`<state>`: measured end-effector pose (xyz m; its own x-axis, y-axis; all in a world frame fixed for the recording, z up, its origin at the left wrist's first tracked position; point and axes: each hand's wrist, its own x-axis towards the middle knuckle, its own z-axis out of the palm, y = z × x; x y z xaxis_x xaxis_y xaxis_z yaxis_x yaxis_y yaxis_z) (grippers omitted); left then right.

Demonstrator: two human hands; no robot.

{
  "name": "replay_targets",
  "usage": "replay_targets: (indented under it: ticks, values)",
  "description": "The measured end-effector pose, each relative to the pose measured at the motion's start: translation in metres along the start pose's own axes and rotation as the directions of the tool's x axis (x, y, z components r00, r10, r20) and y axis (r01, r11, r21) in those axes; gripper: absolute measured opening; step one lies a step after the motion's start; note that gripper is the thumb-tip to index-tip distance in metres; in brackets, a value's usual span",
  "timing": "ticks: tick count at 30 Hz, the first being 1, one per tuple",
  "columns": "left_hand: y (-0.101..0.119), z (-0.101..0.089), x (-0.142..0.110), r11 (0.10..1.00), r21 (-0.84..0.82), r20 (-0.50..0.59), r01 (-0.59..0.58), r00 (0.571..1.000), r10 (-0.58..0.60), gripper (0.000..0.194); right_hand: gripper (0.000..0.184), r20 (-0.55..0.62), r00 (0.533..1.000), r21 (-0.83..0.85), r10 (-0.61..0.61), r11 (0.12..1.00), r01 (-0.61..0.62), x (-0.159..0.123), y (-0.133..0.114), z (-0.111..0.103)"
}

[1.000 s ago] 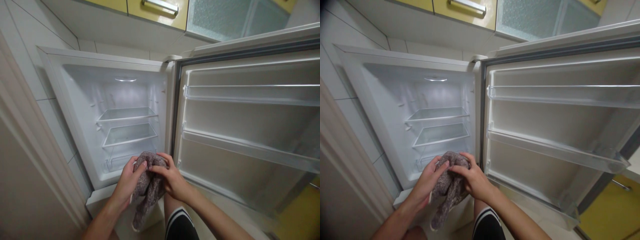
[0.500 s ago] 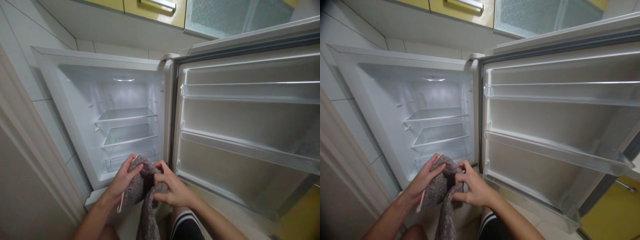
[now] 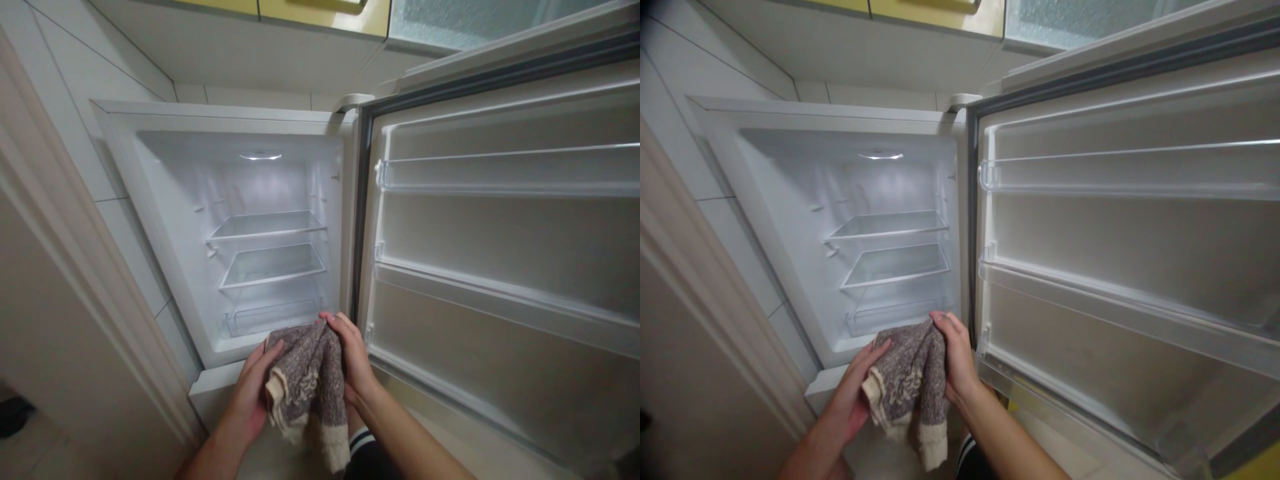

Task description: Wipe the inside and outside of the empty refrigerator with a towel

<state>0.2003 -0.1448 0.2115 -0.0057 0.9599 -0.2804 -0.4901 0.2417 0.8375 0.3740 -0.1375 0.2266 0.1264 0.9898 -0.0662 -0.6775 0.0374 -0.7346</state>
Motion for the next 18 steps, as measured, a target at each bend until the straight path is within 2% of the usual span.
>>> replay_targets:
  ticks: [2, 5, 8, 10, 12, 13, 15, 17, 18]
  values:
    - [0.003, 0.003, -0.001, 0.999, -0.049, -0.036, 0.022, 0.999, -0.024, 0.048, 0.042, -0.029, 0.999, -0.035, -0.038, 0.999, 0.037, 0.002, 0.001, 0.005]
    - [-0.004, 0.002, -0.004, 0.996, -0.09, -0.031, -0.023, 0.999, 0.021, 0.056, 0.038, -0.099, 0.985, -0.128, -0.139, 0.984, 0.126, 0.011, 0.007, 0.011]
    - [-0.021, -0.004, -0.006, 0.983, -0.082, 0.069, -0.166, 0.983, 0.172, 0.089, 0.042, -0.128, 0.964, -0.248, -0.232, 0.949, 0.195, 0.021, 0.015, 0.017]
    - [-0.03, -0.009, -0.002, 0.95, 0.008, 0.134, -0.313, 0.941, 0.309, 0.119, 0.045, -0.087, 0.962, -0.326, -0.257, 0.92, 0.216, 0.028, 0.017, 0.019]
    - [-0.03, -0.012, 0.007, 0.915, 0.116, 0.131, -0.387, 0.919, 0.373, 0.134, 0.047, -0.009, 0.967, -0.397, -0.253, 0.889, 0.229, 0.035, 0.014, 0.022]
    - [-0.026, -0.013, 0.013, 0.915, 0.149, 0.103, -0.375, 0.926, 0.363, 0.13, 0.048, 0.034, 0.966, -0.429, -0.255, 0.87, 0.244, 0.039, 0.011, 0.022]
    - [-0.011, -0.014, 0.026, 0.953, 0.122, 0.028, -0.275, 0.961, 0.274, 0.107, 0.051, 0.098, 0.954, -0.461, -0.283, 0.837, 0.295, 0.046, 0.004, 0.023]
    - [0.01, -0.012, 0.038, 0.986, 0.002, -0.034, -0.164, 0.986, 0.164, 0.086, 0.057, 0.109, 0.949, -0.446, -0.295, 0.839, 0.312, 0.052, 0.0, 0.025]
    - [0.02, -0.01, 0.044, 0.99, -0.068, -0.048, -0.124, 0.992, 0.121, 0.08, 0.064, 0.113, 0.96, -0.431, -0.256, 0.858, 0.279, 0.054, -0.001, 0.026]
